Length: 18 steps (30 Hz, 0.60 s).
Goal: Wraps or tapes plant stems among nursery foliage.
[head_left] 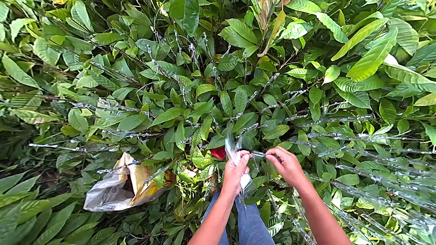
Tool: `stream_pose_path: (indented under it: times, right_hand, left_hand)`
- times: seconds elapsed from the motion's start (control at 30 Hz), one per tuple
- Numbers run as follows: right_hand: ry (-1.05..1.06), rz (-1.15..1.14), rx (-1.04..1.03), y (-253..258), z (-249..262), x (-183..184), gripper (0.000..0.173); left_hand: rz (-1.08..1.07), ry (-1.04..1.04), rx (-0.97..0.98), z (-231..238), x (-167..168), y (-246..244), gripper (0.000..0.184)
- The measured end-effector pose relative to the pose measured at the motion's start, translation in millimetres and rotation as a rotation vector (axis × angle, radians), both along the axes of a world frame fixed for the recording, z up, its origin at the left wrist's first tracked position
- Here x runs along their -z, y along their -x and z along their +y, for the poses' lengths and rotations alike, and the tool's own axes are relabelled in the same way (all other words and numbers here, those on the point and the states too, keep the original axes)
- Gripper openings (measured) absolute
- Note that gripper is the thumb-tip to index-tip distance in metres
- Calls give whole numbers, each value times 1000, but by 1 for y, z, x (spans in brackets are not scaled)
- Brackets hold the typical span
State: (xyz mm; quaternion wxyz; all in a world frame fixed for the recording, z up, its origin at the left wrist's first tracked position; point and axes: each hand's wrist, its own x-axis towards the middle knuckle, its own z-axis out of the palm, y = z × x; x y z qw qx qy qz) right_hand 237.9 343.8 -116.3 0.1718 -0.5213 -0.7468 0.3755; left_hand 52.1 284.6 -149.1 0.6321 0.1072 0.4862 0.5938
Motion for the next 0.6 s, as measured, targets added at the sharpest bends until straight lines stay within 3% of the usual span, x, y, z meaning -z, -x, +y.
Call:
stream_pose_path:
  times: [0.13,0.27,0.6]
  right_hand:
    - [-214,-437,106,-59,62,-25,22]
    - [-311,-747,121,-109,117,-25,19]
    - [-157,-1084,26,-106,159,-9,20]
  left_hand:
    - [44,33,-24,-6,2,15,17]
    - [56,76,-31,-18,7,20,17]
    - [76,140,-15,-30,12,23,17]
